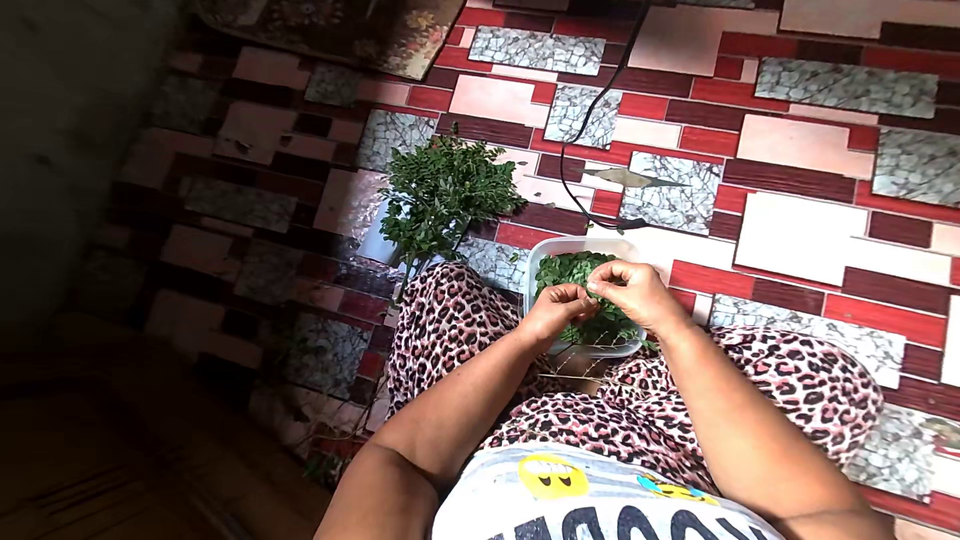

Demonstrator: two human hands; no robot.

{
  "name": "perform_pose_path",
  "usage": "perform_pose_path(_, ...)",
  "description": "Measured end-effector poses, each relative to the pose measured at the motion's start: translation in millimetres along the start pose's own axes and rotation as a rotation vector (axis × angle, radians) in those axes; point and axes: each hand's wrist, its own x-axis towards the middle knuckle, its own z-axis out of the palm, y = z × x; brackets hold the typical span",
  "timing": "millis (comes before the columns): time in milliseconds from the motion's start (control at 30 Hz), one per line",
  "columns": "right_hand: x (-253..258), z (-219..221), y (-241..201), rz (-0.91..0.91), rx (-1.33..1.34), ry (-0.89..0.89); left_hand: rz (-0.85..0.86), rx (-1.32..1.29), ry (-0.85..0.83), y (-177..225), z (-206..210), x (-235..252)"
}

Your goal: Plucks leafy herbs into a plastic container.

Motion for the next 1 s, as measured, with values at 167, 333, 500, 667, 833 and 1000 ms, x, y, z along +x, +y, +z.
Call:
perform_pose_path(167,0,3,-2,-0.041,-0.021,0.076,0.006,0.024,0.000,1,0,0)
perform_pose_path(333,-1,-4,-4,-0.127,-0.098,0.049,0.011,0.048,0.004,-1,-1,0)
perform_pose_path(500,-6,7,-3,-0.219,-0.253,0.017,0.030,0.073,0.012,-3,-2,0)
perform_pose_path(667,-3,12,1,-0.252,-0.250,0.084,0.011,0.090,0.026,2,-1,-1)
perform_pose_path(833,-5,-6,-7,-0.260,-0.089,0.201,0.010,0.045,0.042,2,-1,-3)
perform_pose_path(1000,-13,-11,6,-0.244,-0.131,0.344,-0.076,-0.171,0.089,10,1,-6)
